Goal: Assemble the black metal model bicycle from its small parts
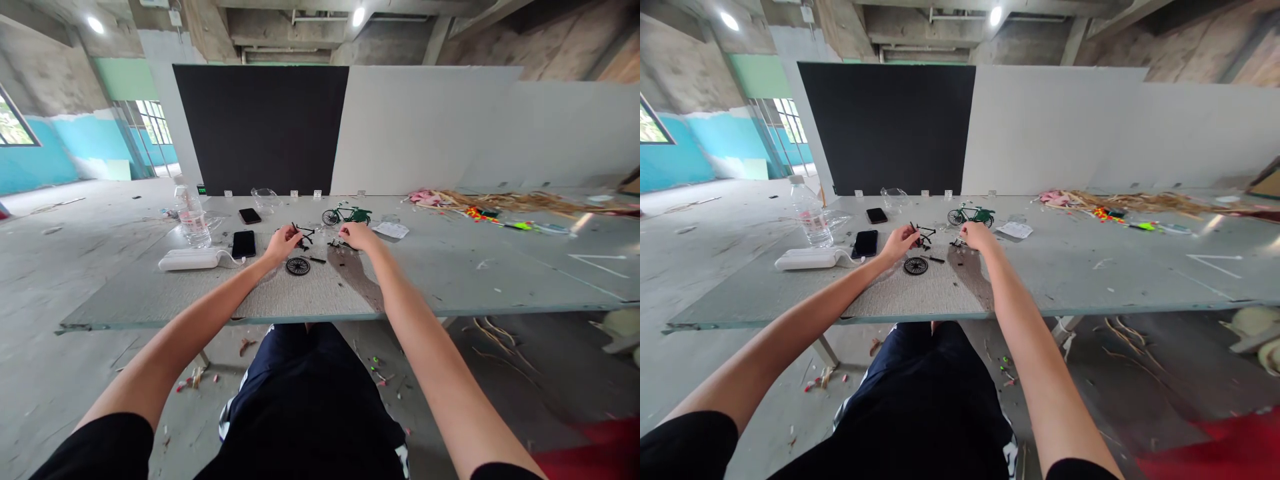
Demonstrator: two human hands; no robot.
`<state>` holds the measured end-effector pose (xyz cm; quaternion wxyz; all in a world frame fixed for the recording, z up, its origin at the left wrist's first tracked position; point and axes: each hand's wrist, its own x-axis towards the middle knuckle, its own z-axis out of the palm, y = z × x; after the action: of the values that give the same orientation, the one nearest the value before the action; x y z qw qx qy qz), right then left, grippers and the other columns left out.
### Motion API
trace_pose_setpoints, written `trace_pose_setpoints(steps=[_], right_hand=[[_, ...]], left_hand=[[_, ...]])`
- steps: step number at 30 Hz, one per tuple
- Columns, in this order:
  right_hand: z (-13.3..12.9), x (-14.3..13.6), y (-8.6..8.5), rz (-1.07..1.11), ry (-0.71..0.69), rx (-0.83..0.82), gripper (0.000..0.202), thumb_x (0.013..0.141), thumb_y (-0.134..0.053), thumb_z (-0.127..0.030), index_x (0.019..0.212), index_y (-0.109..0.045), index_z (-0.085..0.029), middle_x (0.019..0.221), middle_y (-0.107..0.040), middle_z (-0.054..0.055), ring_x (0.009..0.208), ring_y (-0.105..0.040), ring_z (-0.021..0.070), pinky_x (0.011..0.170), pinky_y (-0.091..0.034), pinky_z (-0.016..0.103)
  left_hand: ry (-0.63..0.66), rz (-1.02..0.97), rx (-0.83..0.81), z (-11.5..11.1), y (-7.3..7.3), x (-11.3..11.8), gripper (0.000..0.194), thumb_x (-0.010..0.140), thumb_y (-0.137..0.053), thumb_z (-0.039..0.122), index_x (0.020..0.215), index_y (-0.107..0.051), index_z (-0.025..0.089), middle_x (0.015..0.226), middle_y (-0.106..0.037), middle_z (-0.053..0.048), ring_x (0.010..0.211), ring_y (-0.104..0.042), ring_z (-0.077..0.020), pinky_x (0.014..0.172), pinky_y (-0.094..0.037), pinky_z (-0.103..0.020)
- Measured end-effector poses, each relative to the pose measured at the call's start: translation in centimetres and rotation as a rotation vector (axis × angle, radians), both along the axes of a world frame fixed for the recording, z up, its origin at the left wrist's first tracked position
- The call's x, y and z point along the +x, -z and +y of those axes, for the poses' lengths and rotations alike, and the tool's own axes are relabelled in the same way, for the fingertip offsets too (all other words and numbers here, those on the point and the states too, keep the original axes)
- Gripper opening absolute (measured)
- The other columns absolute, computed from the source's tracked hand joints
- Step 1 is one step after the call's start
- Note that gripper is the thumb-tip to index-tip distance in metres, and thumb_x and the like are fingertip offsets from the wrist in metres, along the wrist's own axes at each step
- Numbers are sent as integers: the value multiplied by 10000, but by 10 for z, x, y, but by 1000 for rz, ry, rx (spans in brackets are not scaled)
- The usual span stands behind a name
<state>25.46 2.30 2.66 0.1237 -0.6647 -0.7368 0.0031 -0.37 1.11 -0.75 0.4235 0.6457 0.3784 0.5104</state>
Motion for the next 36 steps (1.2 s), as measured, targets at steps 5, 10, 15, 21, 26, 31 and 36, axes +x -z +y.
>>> trace_pose_setpoints(steps=[5,10,15,21,26,31,36], right_hand=[[2,-3,7,11,-22,-99,163,954,-595,-274,987,-735,-197,984,-764,95,775,-664,177,665,-408,253],[3,-8,13,-28,-31,-51,182,912,-668,-356,933,-747,-193,977,-765,89,801,-659,183,653,-404,246],[7,-10,19,-7,-64,-97,251,938,-606,-343,814,-755,-184,820,-753,87,699,-643,185,622,-399,276],[12,-5,22,39,-92,-58,226,956,-557,-243,858,-748,-173,911,-762,97,777,-658,188,654,-396,262],[16,6,22,84,-41,69,254,995,-460,-169,1033,-711,-155,1123,-734,135,930,-659,199,734,-414,252],[18,22,22,45,63,69,226,977,-502,-160,1047,-718,-162,1141,-732,152,979,-663,224,770,-423,262],[14,25,24,44,116,27,215,983,-547,-289,966,-730,-178,1018,-758,125,898,-676,224,719,-418,271]], left_hand=[[-16,120,57,4,5,-1,122,803,-719,268,796,-656,165,752,-680,-41,678,-604,-144,675,-481,-265],[-43,196,114,8,10,-3,63,763,-722,222,779,-727,161,748,-697,-48,713,-619,-170,728,-472,-279],[-45,296,123,6,10,-3,146,803,-655,236,857,-749,138,806,-738,-69,758,-658,-183,764,-493,-292],[-100,328,149,8,10,-5,172,825,-656,270,896,-753,147,849,-755,-71,796,-668,-190,754,-500,-287],[-151,313,107,13,11,-6,228,849,-579,176,1002,-740,130,935,-756,-78,752,-650,-161,713,-476,-261],[-221,385,99,15,12,-5,264,836,-588,151,1057,-730,125,882,-735,-68,732,-640,-161,744,-472,-270],[-232,387,88,15,15,-4,237,836,-601,167,1030,-734,134,887,-728,-73,768,-648,-172,778,-479,-282]])
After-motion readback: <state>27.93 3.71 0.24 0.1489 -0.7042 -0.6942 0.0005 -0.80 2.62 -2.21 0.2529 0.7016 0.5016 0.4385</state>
